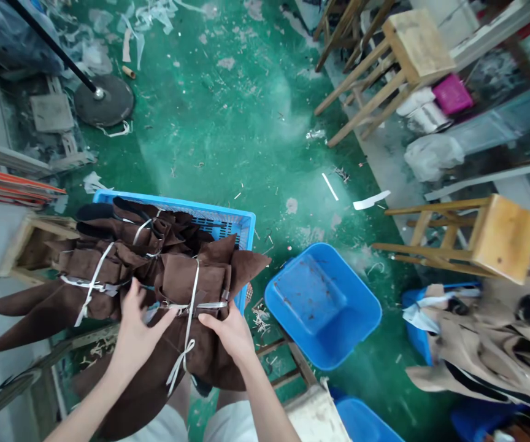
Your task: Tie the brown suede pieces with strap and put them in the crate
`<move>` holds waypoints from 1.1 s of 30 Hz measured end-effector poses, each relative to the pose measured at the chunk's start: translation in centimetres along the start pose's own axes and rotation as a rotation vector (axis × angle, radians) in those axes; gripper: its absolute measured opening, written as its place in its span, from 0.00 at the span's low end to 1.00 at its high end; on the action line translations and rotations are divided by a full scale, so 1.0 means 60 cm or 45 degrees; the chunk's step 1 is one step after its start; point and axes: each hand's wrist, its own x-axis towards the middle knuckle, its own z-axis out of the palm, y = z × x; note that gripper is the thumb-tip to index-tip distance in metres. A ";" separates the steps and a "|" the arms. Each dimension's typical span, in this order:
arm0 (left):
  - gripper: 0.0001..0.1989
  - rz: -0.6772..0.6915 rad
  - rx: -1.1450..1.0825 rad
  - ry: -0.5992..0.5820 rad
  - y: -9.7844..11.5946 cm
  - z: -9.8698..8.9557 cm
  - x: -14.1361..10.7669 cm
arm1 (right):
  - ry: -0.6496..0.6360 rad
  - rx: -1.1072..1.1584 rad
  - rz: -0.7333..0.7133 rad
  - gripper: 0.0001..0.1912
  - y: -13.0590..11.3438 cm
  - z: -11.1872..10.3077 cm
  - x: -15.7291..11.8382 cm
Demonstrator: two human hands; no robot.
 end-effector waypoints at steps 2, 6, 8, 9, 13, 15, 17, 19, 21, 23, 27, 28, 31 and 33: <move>0.22 0.347 0.245 0.103 0.010 0.002 -0.016 | -0.031 0.053 0.029 0.30 -0.004 0.003 -0.001; 0.05 0.593 0.519 -0.117 0.029 0.011 -0.029 | -0.073 0.147 0.065 0.30 -0.008 0.012 -0.003; 0.04 0.583 0.564 -0.135 0.036 0.017 -0.026 | -0.084 0.165 0.076 0.30 -0.007 0.015 -0.001; 0.05 0.577 0.591 -0.137 0.039 0.019 -0.024 | -0.088 0.168 0.081 0.29 -0.006 0.015 0.001; 0.04 0.571 0.668 -0.148 0.049 0.022 -0.012 | -0.103 0.183 0.098 0.28 -0.001 0.016 0.004; 0.03 0.617 0.693 -0.172 0.053 0.023 -0.012 | -0.111 0.195 0.108 0.28 0.001 0.017 0.001; 0.03 0.664 0.712 -0.154 0.052 0.023 -0.017 | -0.133 0.211 0.125 0.28 0.004 0.018 -0.006; 0.02 0.702 0.712 -0.102 0.046 0.021 -0.027 | -0.174 0.239 0.145 0.29 0.006 0.018 -0.013; 0.03 0.752 0.690 -0.081 0.035 0.016 -0.037 | -0.225 0.278 0.159 0.31 0.010 0.017 -0.020; 0.05 0.803 0.646 -0.107 0.021 0.008 -0.041 | -0.275 0.324 0.171 0.35 0.016 0.016 -0.026; 0.12 0.774 0.555 -0.012 -0.010 0.000 -0.038 | -0.364 0.427 0.194 0.37 0.032 0.021 -0.032; 0.16 0.772 0.543 0.021 -0.017 0.000 -0.042 | -0.381 0.457 0.194 0.37 0.038 0.024 -0.032; 0.19 0.883 0.559 -0.022 -0.031 -0.007 -0.077 | -0.421 0.544 0.187 0.39 0.059 0.031 -0.027; 0.20 1.048 0.683 -0.215 -0.032 -0.026 -0.111 | -0.426 0.570 0.183 0.38 0.075 0.028 -0.019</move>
